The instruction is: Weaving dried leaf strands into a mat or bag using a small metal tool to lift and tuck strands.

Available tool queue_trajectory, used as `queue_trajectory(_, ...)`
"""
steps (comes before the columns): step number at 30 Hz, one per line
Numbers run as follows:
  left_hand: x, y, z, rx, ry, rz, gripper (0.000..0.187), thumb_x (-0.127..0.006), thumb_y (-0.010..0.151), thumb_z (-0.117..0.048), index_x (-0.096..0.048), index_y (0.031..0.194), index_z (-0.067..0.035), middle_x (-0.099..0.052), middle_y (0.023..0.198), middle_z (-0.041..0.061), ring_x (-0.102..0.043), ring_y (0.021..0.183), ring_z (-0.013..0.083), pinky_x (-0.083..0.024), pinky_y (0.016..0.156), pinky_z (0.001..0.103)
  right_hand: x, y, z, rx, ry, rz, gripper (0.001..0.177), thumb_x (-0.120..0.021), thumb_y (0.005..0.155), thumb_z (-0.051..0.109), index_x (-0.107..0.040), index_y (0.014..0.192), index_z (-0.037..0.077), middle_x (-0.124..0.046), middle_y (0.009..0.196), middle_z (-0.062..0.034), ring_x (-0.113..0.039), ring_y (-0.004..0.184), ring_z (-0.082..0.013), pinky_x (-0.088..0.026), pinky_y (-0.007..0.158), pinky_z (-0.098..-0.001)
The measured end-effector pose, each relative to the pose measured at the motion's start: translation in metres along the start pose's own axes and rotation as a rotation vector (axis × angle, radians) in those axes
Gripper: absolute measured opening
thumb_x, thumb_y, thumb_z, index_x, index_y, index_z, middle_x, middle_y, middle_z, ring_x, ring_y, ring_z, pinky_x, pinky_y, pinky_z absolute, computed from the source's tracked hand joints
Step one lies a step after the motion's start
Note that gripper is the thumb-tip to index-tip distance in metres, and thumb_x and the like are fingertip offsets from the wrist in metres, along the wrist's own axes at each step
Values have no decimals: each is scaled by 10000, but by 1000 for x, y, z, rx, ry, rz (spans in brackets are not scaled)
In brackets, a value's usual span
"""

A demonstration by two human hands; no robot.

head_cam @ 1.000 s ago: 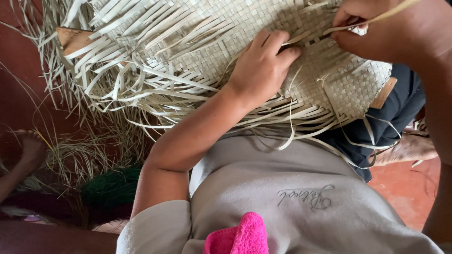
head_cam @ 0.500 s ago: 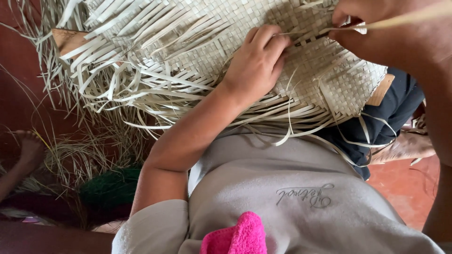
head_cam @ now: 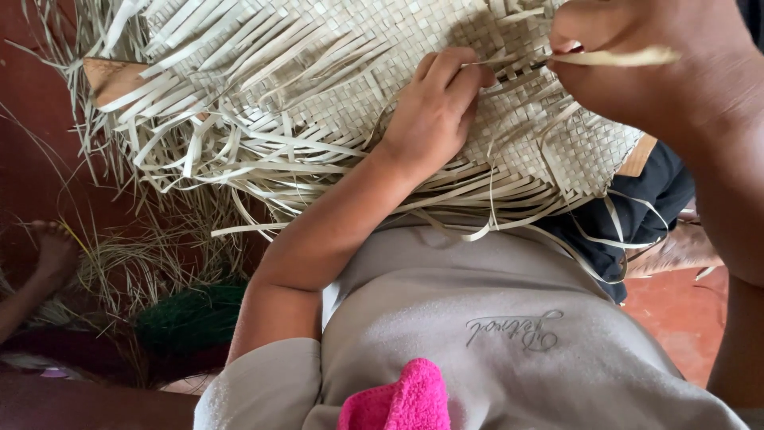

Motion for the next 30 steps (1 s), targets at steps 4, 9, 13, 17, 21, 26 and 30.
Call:
queue_trajectory(4, -2, -2, 2, 4, -21, -6, 332, -740, 822, 76, -639, 1090, -92, -535, 1168, 63, -608, 1060, 260, -557, 932, 365, -16, 1, -11, -10, -67, 80, 85, -819, 1121, 180, -758, 1077, 140, -725, 962, 5, -621, 675, -224, -492, 627, -350)
queue_trajectory(9, -3, -1, 3, 13, -27, -16, 310, -763, 844, 36, -602, 1068, -105, -537, 1162, 61, -618, 1061, 264, -577, 923, 373, -49, 5, -41, -240, 158, 334, 173, -783, 1056, 207, -767, 1154, 66, -766, 1004, -39, -681, 702, -224, -531, 613, -367)
queue_trajectory(13, 0, 3, 1, 8, -86, -67, 290, -767, 845, 43, -595, 1028, -99, -569, 1080, 45, -637, 983, 236, -564, 881, 364, -48, 3, -42, -332, 336, 328, 157, -812, 1024, 130, -752, 1112, 15, -744, 970, -69, -661, 744, -204, -508, 620, -354)
queue_trajectory(17, 7, 4, -2, 23, -128, -69, 289, -733, 821, 60, -608, 1038, -82, -581, 1078, 44, -631, 985, 246, -540, 880, 368, -23, 6, -21, -172, 145, 219, 202, -828, 1030, 200, -787, 1145, 39, -759, 979, -55, -655, 679, -230, -517, 607, -365)
queue_trajectory(21, -4, 2, 4, 25, -118, -48, 317, -683, 770, 77, -600, 1036, -74, -571, 1086, 61, -628, 984, 257, -563, 856, 367, -30, 5, -23, -71, 116, 161, 174, -837, 966, 106, -786, 1122, 48, -744, 939, -58, -645, 650, -205, -506, 586, -329)
queue_trajectory(26, 2, 2, -2, 2, -110, -22, 264, -728, 835, 34, -617, 1041, -88, -530, 1121, 58, -613, 1045, 256, -532, 933, 387, -15, 13, -16, -122, 262, 217, 105, -768, 1039, 4, -788, 1141, -8, -773, 943, -79, -672, 641, -205, -495, 538, -336)
queue_trajectory(30, 5, 1, 2, 19, -142, -65, 244, -763, 830, 22, -668, 1015, -105, -553, 1130, 89, -665, 968, 263, -577, 837, 369, -15, 7, -22, -157, 247, 235, 80, -770, 1067, 39, -796, 1140, 23, -769, 918, -54, -631, 580, -197, -471, 524, -329)
Point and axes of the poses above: each hand's wrist, its own y-axis towards the middle knuckle, its own x-axis out of the back of the hand, z = x × y, the point moved 4 cm from there along y, towards the middle knuckle
